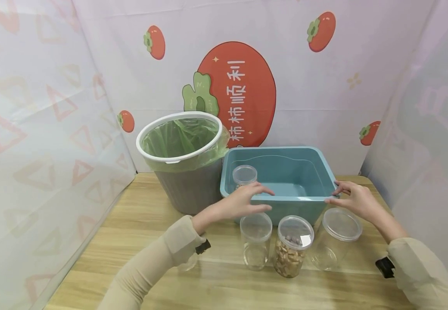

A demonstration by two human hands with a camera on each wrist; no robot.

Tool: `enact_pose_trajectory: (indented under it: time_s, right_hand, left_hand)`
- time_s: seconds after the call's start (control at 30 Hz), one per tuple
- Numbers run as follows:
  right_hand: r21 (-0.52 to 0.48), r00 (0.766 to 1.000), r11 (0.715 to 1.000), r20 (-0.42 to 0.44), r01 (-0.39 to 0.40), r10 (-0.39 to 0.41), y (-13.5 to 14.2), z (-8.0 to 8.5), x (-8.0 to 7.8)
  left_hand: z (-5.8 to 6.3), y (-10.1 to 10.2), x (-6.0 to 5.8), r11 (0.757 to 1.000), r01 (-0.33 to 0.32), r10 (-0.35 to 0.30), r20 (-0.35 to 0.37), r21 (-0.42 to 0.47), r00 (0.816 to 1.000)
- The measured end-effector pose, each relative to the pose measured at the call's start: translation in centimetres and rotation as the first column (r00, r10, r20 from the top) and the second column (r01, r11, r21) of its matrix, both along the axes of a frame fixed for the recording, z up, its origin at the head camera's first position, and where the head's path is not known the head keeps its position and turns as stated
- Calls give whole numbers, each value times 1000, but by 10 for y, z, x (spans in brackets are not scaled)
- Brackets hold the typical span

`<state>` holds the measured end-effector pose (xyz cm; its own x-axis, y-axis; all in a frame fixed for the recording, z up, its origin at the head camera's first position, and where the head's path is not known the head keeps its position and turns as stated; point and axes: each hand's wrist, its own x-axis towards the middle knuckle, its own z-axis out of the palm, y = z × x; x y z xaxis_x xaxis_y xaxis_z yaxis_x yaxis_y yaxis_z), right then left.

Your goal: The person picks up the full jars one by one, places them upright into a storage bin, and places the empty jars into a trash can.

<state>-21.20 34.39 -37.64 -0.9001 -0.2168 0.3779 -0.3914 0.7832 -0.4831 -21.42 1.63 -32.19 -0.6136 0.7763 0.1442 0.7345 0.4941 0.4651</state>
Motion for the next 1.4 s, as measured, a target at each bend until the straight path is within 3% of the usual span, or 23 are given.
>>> enact_pose_trajectory:
  time_s: [0.2, 0.33, 0.5, 0.67, 0.93, 1.4]
  right_hand:
    - [1, 1000, 1000, 10, -3, 3, 1, 0, 0]
    - [16, 1000, 1000, 16, 7, -7, 1, 1, 0]
    - [34, 1000, 999, 20, 20, -21, 1, 1, -1]
    - [26, 1000, 1000, 20, 17, -18, 1, 1, -1]
    - [36, 999, 999, 36, 8, -9, 0, 1, -1]
    - [41, 999, 999, 51, 12, -14, 1, 1, 0]
  left_hand:
    - [-4, 14, 16, 999, 25, -28, -57, -48, 998]
    - [-8, 23, 24, 996, 41, -45, -50, -84, 998]
    - [-13, 32, 31, 992, 63, -68, -36, -109, 997]
    - [-17, 41, 36, 989, 81, -90, -67, -127, 994]
    - [-23, 56, 46, 962, 26, -58, -112, -271, 992]
    - [-40, 67, 49, 946, -51, 5, -144, -321, 990]
